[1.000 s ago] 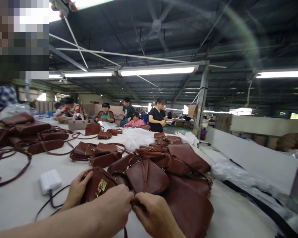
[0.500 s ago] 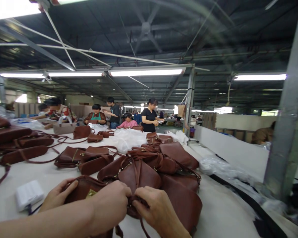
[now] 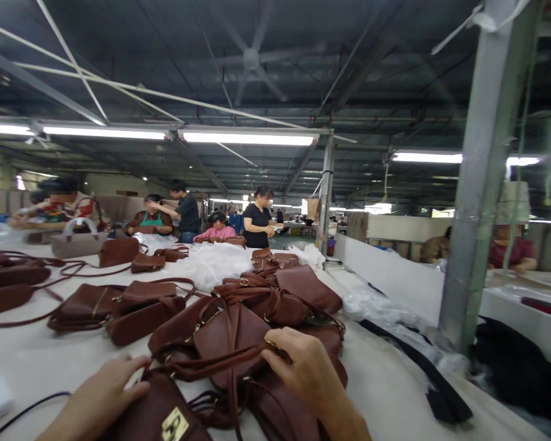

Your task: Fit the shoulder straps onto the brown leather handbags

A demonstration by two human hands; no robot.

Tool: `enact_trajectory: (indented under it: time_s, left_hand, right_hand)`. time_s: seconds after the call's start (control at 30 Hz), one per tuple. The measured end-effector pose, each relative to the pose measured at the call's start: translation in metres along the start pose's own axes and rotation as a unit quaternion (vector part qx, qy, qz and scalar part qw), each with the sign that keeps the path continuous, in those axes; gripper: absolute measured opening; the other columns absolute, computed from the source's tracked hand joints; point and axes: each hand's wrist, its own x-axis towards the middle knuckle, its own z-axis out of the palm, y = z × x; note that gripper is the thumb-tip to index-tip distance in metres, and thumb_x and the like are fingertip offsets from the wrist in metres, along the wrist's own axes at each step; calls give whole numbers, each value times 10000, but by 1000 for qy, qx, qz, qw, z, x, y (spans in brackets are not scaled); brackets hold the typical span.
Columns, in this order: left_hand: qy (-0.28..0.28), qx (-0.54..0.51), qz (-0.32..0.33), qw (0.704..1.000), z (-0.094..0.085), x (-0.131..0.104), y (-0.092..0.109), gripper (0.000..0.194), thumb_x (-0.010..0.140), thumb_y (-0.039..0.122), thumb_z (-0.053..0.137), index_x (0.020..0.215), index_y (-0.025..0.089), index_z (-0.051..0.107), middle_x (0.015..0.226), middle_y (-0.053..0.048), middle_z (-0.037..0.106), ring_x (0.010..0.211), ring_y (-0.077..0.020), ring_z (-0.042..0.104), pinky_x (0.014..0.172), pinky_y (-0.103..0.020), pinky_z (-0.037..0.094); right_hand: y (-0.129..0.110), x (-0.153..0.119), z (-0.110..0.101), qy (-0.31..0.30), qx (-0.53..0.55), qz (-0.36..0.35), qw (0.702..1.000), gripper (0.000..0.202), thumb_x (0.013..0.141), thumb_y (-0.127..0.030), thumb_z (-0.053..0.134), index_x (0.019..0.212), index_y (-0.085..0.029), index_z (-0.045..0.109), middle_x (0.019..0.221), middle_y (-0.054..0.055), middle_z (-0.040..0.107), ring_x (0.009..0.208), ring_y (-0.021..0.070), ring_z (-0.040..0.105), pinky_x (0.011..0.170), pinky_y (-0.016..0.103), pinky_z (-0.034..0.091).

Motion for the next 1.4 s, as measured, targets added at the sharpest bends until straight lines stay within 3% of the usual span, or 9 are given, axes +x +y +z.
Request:
enact_trajectory:
  time_s: [0.1,0.2,0.27,0.33,0.5,0.7,0.87,1.1,1.4]
  left_hand:
    - [-4,6,107,994,6,14,54,593,775,358,508,1301,139,670,1423,-181,600,1330,-369,516,1144,-488,358]
    - [-134,-137,179,965,4,23,114,555,844,394,512,1358,217,622,1440,-79,599,1318,-298,506,1128,-369,365]
    - [-242,-216,192,926,4,29,142,401,819,383,538,1114,205,744,1075,-38,739,975,-236,626,884,-281,483]
    - [-304,-255,184,899,10,35,154,285,766,349,553,865,170,751,714,15,635,657,-155,520,624,-232,424]
    - [-290,-329,153,886,30,40,139,211,717,330,569,803,159,658,626,49,506,572,-113,395,540,-221,295]
    - [-240,-366,95,894,22,34,128,348,716,528,657,726,187,590,523,102,339,478,-91,224,470,-245,134]
    - [-223,-415,94,877,32,32,119,388,716,551,678,662,183,567,519,93,349,513,-98,216,508,-258,139]
    - [-186,-368,100,905,41,36,119,366,675,551,632,623,201,537,524,77,365,546,-117,269,537,-259,187]
    - [-205,-382,106,895,24,27,142,355,703,530,626,626,199,525,549,68,393,549,-115,279,541,-262,182]
  right_hand:
    - [-3,1,2,-26,-22,-1,999,71,862,-153,688,823,-207,663,771,-7,637,681,160,621,610,270,335]
    - [-3,2,2,-37,-16,-6,999,48,876,-172,692,839,-200,678,780,2,631,692,162,620,608,268,336]
    - [0,2,0,-30,18,1,999,41,878,-160,690,870,-200,697,810,7,646,723,161,625,637,256,366]
    - [4,2,-5,-29,68,20,997,82,840,-128,720,881,-198,713,826,4,666,744,154,630,666,240,396]
    - [3,3,-16,-47,173,68,981,146,760,-97,748,869,-194,747,797,-10,715,744,146,635,690,222,432]
    - [-5,4,-7,-95,270,113,951,189,788,-117,649,930,-195,747,836,-10,714,784,151,625,730,238,442]
    - [-8,1,4,-132,408,170,887,251,667,-96,708,906,-174,701,820,-27,664,748,120,568,678,217,412]
    - [-10,1,9,-154,525,244,801,274,591,-184,727,841,-158,619,651,-37,632,557,112,574,556,220,423]
    - [-11,2,4,-107,500,229,828,253,565,-136,723,815,-137,682,740,-19,646,641,103,555,611,214,435]
